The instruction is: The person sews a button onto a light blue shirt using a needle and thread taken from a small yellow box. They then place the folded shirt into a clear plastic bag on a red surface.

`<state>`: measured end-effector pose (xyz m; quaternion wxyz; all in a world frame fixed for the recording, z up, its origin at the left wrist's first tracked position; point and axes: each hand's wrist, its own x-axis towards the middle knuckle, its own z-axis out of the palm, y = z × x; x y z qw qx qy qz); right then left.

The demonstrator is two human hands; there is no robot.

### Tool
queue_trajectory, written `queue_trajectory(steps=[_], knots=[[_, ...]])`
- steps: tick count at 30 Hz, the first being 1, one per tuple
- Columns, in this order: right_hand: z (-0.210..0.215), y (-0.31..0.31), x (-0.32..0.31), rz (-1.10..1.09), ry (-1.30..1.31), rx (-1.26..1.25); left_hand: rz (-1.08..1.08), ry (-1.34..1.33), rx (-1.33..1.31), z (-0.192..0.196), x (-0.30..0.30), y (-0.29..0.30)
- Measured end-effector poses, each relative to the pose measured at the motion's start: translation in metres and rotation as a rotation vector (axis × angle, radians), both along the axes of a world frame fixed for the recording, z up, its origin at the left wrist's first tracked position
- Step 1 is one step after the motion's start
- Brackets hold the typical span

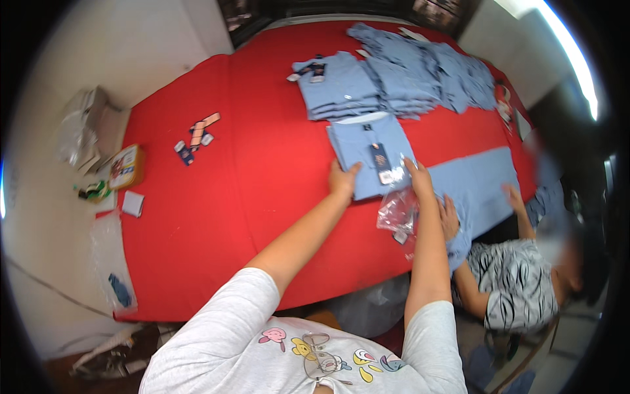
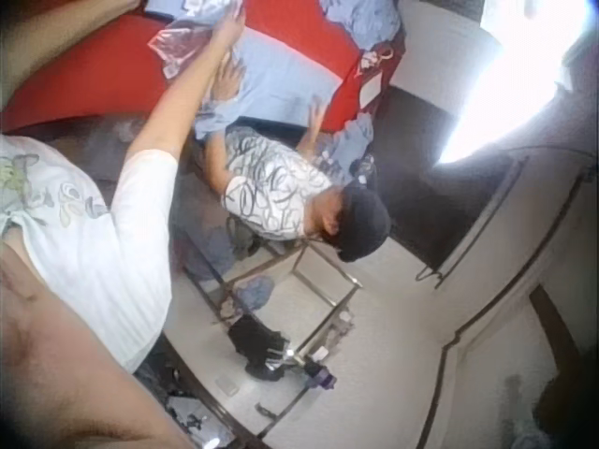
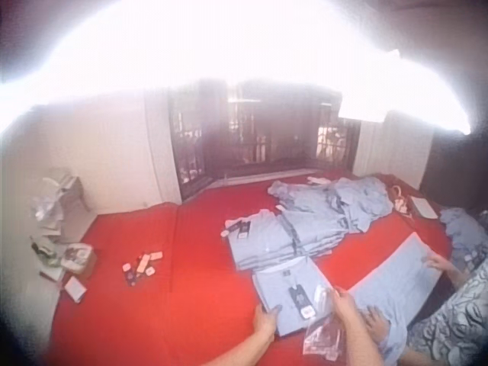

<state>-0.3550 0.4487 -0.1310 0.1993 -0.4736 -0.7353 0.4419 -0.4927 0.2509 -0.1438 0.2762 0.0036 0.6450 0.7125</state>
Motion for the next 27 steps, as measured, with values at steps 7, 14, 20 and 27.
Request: queue_trajectory(steps=[7,14,20,27], knots=[[-0.006,-0.056,-0.024,0.213,0.086,-0.359,-0.108,0.012,0.057,0.014,-0.026,-0.058],[-0.009,-0.261,-0.098,0.345,0.16,-0.253,0.046,0.016,-0.01,0.023,-0.083,-0.267],[-0.013,-0.441,-0.189,0.523,0.146,-0.306,0.227,0.005,-0.203,0.057,-0.14,-0.459],[0.003,-0.545,-0.246,0.601,0.171,-0.326,0.272,0.116,-0.35,0.034,-0.208,-0.578]])
